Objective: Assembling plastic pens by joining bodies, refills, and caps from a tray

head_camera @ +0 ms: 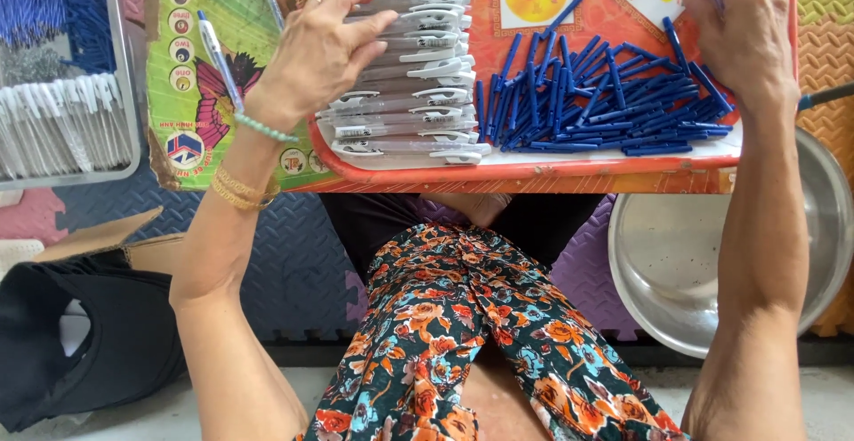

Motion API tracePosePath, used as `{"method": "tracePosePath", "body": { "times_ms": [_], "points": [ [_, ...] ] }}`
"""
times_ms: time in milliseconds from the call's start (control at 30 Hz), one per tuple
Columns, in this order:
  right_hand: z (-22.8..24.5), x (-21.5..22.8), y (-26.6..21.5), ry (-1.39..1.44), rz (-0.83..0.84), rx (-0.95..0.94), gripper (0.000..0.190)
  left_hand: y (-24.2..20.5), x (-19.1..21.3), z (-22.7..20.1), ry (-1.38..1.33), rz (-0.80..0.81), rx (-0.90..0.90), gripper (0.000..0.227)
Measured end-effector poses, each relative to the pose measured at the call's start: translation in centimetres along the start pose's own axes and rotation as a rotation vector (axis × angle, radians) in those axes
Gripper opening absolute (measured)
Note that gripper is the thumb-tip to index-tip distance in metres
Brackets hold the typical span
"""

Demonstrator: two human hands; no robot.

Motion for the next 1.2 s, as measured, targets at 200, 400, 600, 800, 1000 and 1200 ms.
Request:
{"method": "tracePosePath", "body": {
  "times_ms": [200,400,600,800,1000,1200],
  "points": [
    [0.4,2.4,-3.0,-0.038,-0.078,0.055,0.025,-3.8,4.0,7.9,0.091,-0.161,0.306,0.030],
    [0.4,1.5,-5.0,-0.034,-0.054,-0.041,0.024,-6.4,2.2,9.1,-0.037,-0.006,0.497,0.039],
    [5.9,3.4,-3.8,0.088,-0.099,-0.083,0.022,-6.2,0.2,11.4,0.016,-0.018,0.595,0.029],
    [9.5,4.7,-2.6,0.112,-0.125,-0.045,0.021,-6.2,0.4,9.6,-0.153,0.091,0.562,0.047],
    [10.1,4.7,-2.3,0.104,-0.123,-0.051,0.024,-7.3,1.9,7.2,-0.221,0.219,0.592,0.062],
    [10.2,3.9,-2.1,0.177,-0.118,-0.073,0.022,-6.8,0.4,8.9,-0.072,0.183,0.565,0.051]
  ]
}}
Point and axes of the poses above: each hand's wrist, its own y-axis towards the middle knuckle, its own x-axis out of the back of the hand, z = x × y, the point moved 7 cm from there along y, towards the middle knuckle, and after that the axes turned 14 degrees about x, right-handed, at the moved point
